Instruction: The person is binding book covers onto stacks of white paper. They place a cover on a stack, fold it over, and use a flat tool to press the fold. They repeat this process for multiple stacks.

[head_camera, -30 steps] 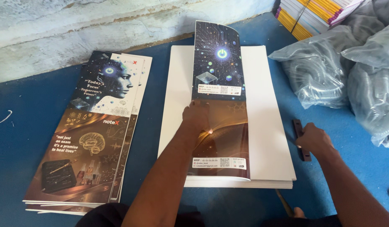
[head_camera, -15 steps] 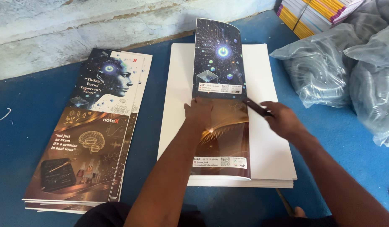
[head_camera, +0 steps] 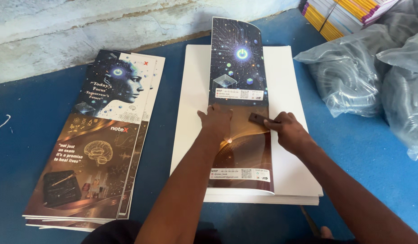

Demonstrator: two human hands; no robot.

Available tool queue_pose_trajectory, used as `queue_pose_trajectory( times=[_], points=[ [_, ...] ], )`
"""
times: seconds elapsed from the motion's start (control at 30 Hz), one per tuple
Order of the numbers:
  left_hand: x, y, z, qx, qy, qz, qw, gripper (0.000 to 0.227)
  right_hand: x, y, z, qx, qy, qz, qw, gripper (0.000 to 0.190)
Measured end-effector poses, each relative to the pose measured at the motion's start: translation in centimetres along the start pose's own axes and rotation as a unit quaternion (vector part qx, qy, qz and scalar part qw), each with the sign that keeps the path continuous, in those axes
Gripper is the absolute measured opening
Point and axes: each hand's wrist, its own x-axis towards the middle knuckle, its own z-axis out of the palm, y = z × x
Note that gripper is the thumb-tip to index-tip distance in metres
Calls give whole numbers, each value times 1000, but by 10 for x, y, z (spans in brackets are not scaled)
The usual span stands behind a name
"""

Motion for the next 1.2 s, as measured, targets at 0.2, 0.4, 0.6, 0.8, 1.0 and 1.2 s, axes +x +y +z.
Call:
queue_pose_trajectory(
  times=[0.2, 0.4, 0.6, 0.8, 1.0, 1.2],
  points=[
    [5, 1, -1, 23, -2, -2, 1000, 116, 28, 12, 11, 5, 48, -4, 999, 49],
    [6, -1, 4, 35, 4, 12, 999, 118, 65, 28, 23, 12, 94, -4, 995, 49],
    [6, -5, 9, 33, 17, 23, 999, 120, 110, 37, 22, -16, 93, 32, 995, 56],
    [3, -6, 9, 21, 32, 30, 999, 116, 148, 35, 10, -22, 55, 95, 994, 61],
    [-5, -5, 3, 32, 20, 32, 999, 118, 182, 41, 3, -74, 26, 126, 989, 49],
    [-9, -5, -1, 45, 11, 42, 998, 116, 221, 57, 6, -93, 15, 153, 984, 42]
  ],
)
